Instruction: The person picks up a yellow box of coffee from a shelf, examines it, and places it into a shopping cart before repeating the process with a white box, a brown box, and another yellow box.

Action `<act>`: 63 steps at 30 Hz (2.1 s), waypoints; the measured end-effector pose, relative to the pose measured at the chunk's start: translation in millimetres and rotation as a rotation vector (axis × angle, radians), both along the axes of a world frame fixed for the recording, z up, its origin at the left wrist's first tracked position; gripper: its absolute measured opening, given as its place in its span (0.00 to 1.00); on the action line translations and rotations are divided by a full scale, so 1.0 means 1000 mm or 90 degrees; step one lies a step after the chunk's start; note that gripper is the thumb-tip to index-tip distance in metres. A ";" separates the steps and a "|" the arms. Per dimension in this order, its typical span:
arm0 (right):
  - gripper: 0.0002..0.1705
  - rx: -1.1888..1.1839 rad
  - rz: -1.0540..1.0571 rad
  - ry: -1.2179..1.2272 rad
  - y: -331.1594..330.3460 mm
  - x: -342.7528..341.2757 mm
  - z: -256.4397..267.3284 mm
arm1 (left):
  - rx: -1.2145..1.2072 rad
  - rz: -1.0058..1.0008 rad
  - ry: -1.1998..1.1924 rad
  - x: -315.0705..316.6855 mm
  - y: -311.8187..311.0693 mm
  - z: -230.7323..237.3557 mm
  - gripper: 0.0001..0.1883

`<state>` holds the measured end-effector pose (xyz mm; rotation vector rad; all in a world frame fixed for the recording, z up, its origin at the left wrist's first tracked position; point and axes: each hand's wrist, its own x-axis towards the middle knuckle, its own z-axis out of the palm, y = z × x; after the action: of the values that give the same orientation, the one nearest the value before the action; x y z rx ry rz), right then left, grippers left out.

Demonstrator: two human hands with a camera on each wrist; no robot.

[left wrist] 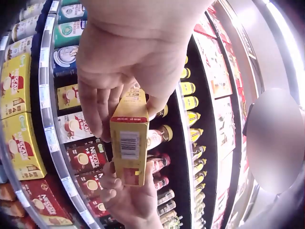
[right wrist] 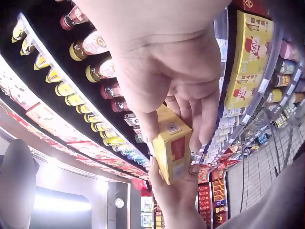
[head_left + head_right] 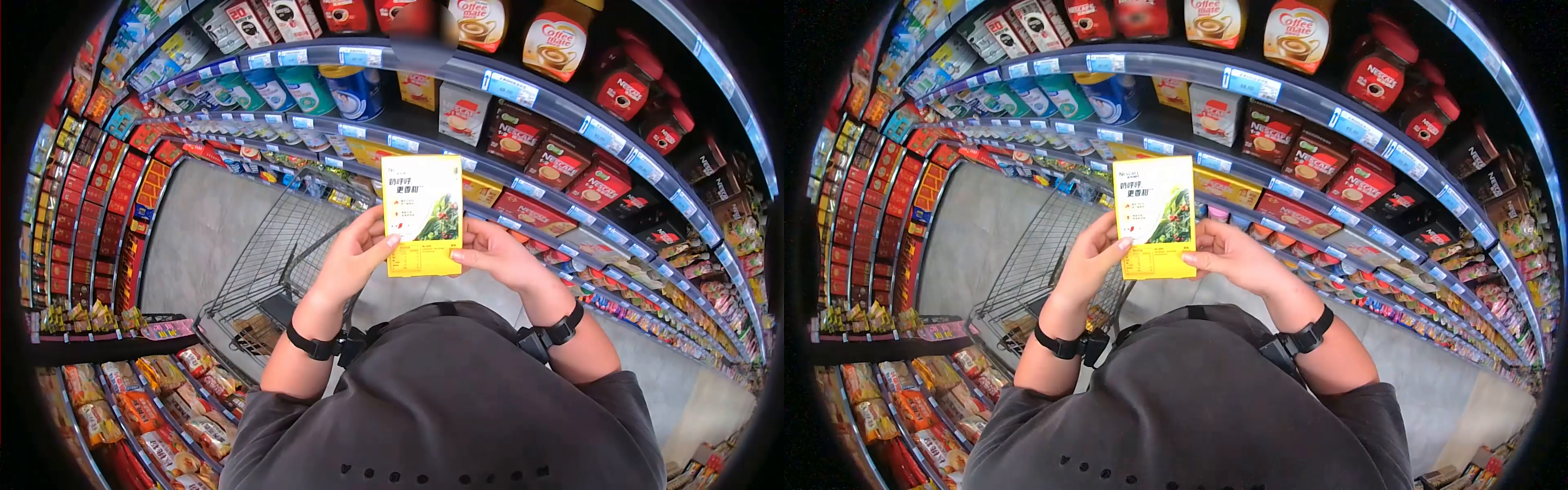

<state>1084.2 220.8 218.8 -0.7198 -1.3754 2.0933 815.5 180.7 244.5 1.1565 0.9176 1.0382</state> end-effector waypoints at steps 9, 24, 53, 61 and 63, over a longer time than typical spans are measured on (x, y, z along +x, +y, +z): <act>0.23 -0.008 -0.018 -0.032 0.025 0.031 0.003 | 0.002 0.031 -0.002 0.032 0.017 -0.005 0.29; 0.23 0.161 -0.014 -0.162 0.045 0.025 -0.003 | 0.161 0.079 0.308 0.060 0.024 -0.006 0.52; 0.27 -0.030 -0.027 0.052 0.023 0.063 0.001 | 0.354 0.108 0.558 0.101 0.005 0.013 0.67; 0.30 -0.038 -0.011 0.097 0.019 0.059 0.021 | 0.500 0.144 0.543 0.088 -0.014 0.035 0.61; 0.31 -0.090 0.009 0.137 0.016 0.057 0.027 | 0.513 0.161 0.543 0.086 -0.018 0.039 0.62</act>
<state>1141.1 236.5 245.6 -0.5233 -1.1290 2.2232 901.5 162.5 283.2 2.3071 1.3743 1.1651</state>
